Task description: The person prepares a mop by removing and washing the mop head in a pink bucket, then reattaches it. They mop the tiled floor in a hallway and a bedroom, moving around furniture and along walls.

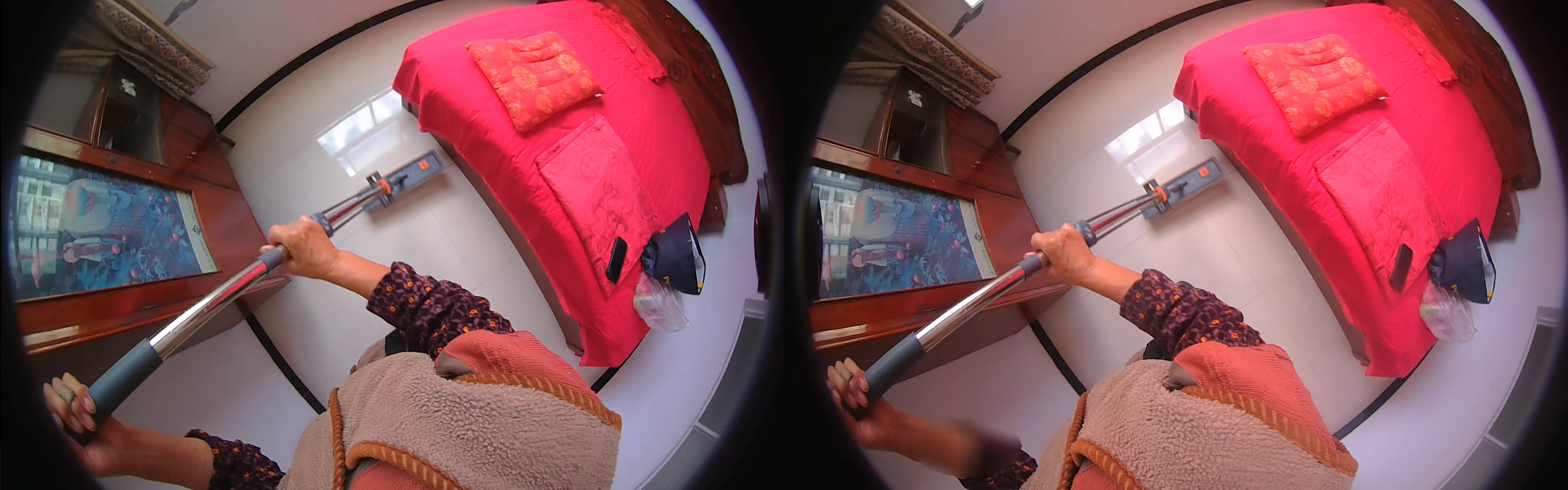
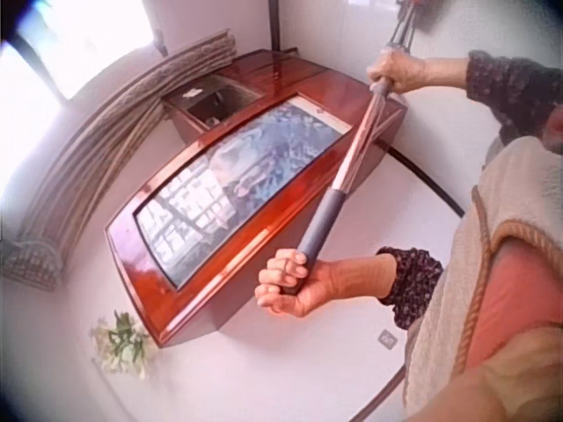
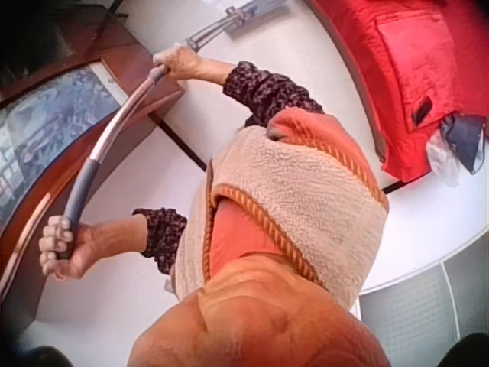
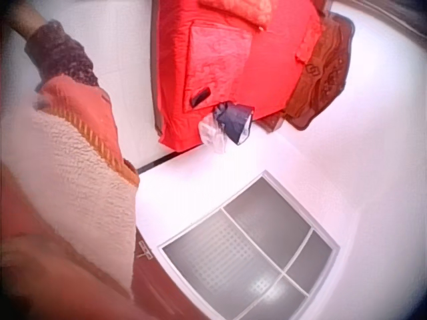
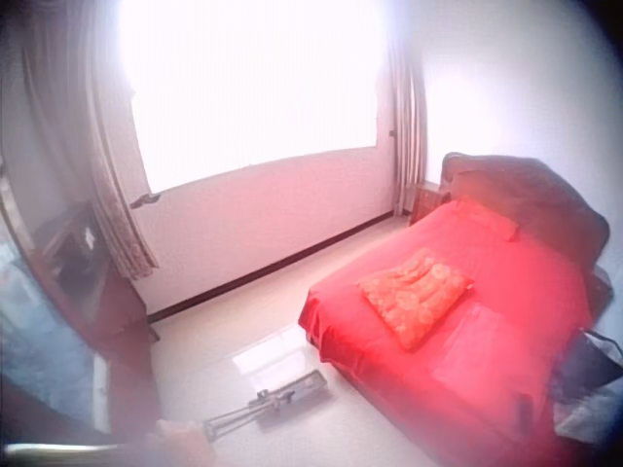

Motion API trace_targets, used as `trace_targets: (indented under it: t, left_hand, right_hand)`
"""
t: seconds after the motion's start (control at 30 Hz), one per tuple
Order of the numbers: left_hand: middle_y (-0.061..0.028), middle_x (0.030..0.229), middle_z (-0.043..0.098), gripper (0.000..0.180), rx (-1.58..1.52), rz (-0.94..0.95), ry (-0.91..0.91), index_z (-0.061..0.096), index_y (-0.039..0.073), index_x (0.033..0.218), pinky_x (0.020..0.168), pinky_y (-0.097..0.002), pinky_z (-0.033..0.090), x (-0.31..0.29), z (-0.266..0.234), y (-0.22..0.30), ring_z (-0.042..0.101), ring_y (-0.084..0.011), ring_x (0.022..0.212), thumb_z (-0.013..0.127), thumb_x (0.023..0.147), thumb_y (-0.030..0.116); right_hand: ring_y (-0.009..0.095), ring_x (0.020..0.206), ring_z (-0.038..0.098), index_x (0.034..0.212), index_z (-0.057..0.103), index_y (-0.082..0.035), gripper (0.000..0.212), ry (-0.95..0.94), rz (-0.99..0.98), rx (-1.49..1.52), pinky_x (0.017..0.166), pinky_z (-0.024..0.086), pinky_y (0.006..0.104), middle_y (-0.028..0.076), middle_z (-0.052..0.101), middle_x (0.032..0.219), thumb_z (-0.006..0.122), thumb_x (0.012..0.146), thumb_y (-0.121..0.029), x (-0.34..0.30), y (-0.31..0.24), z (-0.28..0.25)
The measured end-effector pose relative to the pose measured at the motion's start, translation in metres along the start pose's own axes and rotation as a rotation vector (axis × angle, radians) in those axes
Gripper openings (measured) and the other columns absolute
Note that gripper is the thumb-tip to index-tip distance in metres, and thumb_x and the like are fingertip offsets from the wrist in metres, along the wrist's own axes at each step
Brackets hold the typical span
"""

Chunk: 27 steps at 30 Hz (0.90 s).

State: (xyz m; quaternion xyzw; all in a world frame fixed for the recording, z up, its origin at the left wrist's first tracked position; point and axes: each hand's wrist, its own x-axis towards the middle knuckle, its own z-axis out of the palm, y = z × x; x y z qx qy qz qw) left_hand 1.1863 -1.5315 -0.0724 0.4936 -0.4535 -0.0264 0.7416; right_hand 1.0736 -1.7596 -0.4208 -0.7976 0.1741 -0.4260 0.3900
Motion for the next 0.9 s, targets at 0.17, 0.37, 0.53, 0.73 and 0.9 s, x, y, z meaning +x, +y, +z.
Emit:
trace_targets:
  t: [0.17, 0.37, 0.53, 0.73, 0.9]
  left_hand:
    - [-0.0001, 0.071, 0.033, 0.028, 0.149, -0.024, 0.099, 0.041, 0.014, 0.078, 0.066, -0.0304, 0.036, -0.051, 0.023, -0.048, 0.032, -0.0112, 0.061, 0.057, 0.098, 0.027]
    - [-0.0012, 0.070, 0.038, 0.023, 0.238, -0.034, 0.074, 0.040, 0.014, 0.078, 0.062, -0.0314, 0.039, -0.074, 0.007, -0.083, 0.035, -0.0118, 0.057, 0.054, 0.095, 0.020]
    - [-0.0010, 0.068, 0.035, 0.026, 0.253, -0.068, 0.114, 0.038, 0.014, 0.074, 0.060, -0.0295, 0.039, -0.096, -0.050, -0.034, 0.033, -0.0112, 0.055, 0.057, 0.091, 0.021]
    - [-0.0008, 0.068, 0.031, 0.029, 0.193, -0.099, 0.020, 0.034, 0.015, 0.072, 0.059, -0.0270, 0.036, -0.133, -0.102, 0.038, 0.029, -0.0097, 0.054, 0.053, 0.093, 0.016]
    - [-0.0018, 0.068, 0.030, 0.031, 0.136, -0.161, 0.002, 0.033, 0.014, 0.071, 0.059, -0.0250, 0.036, -0.183, -0.134, 0.109, 0.030, -0.0099, 0.054, 0.053, 0.096, 0.011]
  right_hand:
    - [0.038, 0.069, 0.063, 0.075, 0.057, -0.008, 0.025, -0.095, -0.117, 0.142, 0.063, 0.049, 0.0452, 0.014, 0.063, 0.068, 0.077, 0.079, -0.024, 0.054, 0.068, 0.098]
    - [0.037, 0.071, 0.063, 0.075, 0.059, -0.008, 0.026, -0.236, -0.044, 0.185, 0.065, 0.049, 0.0445, 0.012, 0.062, 0.068, 0.079, 0.079, -0.025, 0.034, 0.101, 0.153]
    - [0.037, 0.066, 0.061, 0.070, 0.055, -0.008, 0.031, -0.206, -0.001, 0.176, 0.064, 0.044, 0.0454, 0.010, 0.062, 0.065, 0.078, 0.080, -0.025, -0.011, 0.038, 0.151]
    - [0.035, 0.067, 0.061, 0.069, 0.055, -0.010, 0.031, -0.143, 0.079, 0.107, 0.064, 0.043, 0.0427, 0.009, 0.060, 0.064, 0.078, 0.082, -0.026, -0.114, -0.037, 0.135]
    - [0.031, 0.070, 0.062, 0.068, 0.054, -0.012, 0.033, -0.170, 0.156, 0.062, 0.074, 0.043, 0.0406, 0.007, 0.060, 0.064, 0.077, 0.083, -0.029, -0.221, -0.104, 0.111]
